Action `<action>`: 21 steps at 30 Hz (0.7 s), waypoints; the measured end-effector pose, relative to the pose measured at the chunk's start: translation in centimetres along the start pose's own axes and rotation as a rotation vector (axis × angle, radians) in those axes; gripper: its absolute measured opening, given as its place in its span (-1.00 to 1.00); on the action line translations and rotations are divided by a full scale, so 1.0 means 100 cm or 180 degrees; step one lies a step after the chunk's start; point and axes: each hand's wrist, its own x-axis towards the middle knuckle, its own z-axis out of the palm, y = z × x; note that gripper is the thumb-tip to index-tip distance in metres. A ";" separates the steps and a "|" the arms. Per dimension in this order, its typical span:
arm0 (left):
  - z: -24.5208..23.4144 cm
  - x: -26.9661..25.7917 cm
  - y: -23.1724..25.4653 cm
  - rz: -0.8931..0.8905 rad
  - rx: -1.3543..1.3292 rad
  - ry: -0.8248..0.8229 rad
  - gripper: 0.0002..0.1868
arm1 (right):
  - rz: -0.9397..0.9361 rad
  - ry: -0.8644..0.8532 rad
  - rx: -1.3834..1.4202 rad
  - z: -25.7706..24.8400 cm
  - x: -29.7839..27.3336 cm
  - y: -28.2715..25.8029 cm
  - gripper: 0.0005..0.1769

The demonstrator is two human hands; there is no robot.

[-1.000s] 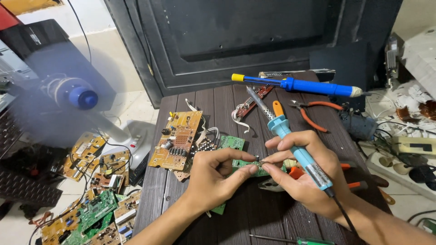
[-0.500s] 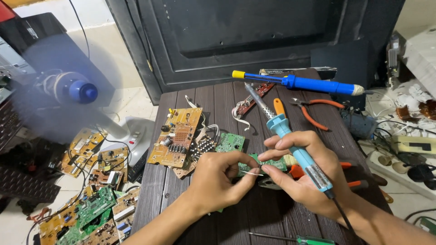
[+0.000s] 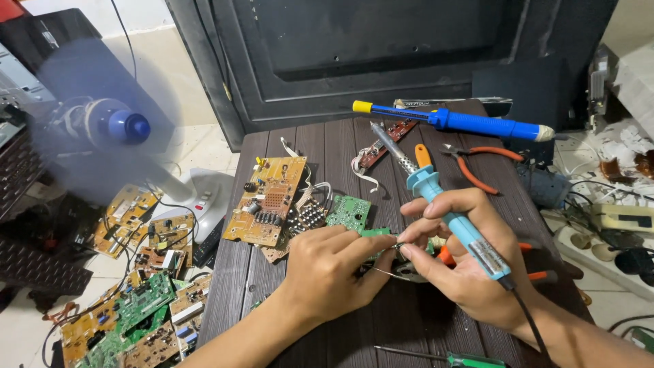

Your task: The person uses a soldering iron to work on a green circuit board held in their left hand. They apply the hot tip to various points on the board while manipulating a thin wire or component with their fingers. The workspace is cluttered with other electronic parts and tools.

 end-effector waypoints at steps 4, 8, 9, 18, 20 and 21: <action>-0.002 0.001 -0.001 0.0238 0.0198 0.0061 -0.96 | 0.0137 0.0031 0.0265 0.000 -0.001 0.001 -0.49; -0.003 0.001 -0.002 0.0231 0.0133 0.0004 -0.96 | 0.0093 0.0028 0.0279 0.000 -0.001 0.002 -0.49; -0.003 0.001 -0.002 0.0205 0.0105 -0.0009 -0.97 | 0.0057 0.0007 0.0248 0.000 -0.001 0.002 -0.50; -0.001 -0.002 -0.004 -0.1223 -0.1281 -0.0561 -0.95 | 0.0122 0.0160 0.0731 0.002 -0.002 0.006 -0.42; -0.002 -0.001 -0.004 -0.1339 -0.1389 -0.0521 -0.92 | 0.0101 0.0192 0.0758 0.001 -0.003 0.008 -0.44; -0.003 -0.001 -0.004 -0.1456 -0.1496 -0.0486 -0.89 | 0.0083 0.0226 0.0788 0.001 -0.004 0.009 -0.46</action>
